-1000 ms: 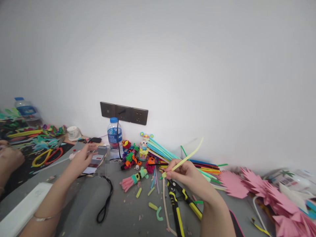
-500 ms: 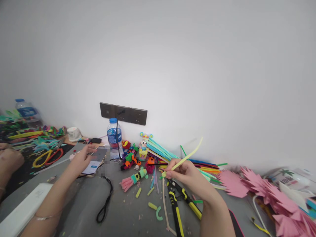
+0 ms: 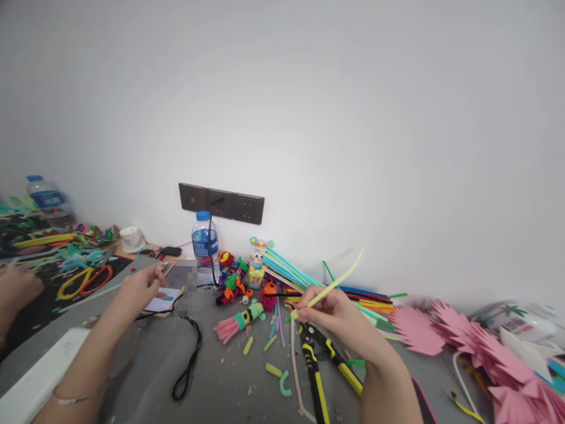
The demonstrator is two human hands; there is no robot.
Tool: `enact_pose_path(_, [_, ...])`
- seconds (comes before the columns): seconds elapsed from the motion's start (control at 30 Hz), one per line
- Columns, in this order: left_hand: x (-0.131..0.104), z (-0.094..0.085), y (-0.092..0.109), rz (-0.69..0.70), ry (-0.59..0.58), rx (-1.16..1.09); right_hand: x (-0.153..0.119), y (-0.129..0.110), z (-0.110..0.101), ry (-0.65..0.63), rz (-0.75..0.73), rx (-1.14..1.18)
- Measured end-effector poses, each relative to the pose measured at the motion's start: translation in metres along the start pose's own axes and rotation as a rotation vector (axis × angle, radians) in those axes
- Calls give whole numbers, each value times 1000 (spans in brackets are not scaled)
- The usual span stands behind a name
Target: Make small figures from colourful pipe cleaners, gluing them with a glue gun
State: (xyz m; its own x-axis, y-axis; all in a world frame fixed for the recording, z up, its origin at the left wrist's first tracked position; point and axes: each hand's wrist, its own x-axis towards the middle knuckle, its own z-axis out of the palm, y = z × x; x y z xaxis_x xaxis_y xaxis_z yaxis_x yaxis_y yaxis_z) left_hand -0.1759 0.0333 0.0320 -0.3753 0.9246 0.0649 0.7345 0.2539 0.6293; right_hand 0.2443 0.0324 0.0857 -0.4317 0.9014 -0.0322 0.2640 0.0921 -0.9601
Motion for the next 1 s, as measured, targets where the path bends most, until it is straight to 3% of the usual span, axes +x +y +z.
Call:
enact_pose_path(0.17, [1, 4, -4, 71, -23, 89, 0, 1, 0, -2, 5, -3])
enact_pose_path(0.47, [-3, -5, 6, 132, 62, 252, -2, -1, -1, -7, 12, -25])
enact_pose_path(0.63, [1, 3, 3, 146, 65, 199, -2, -2, 0, -8, 11, -20])
enact_pose_path(1.0, [2, 13, -5, 171, 41, 376, 0, -1, 0, -10, 22, -11])
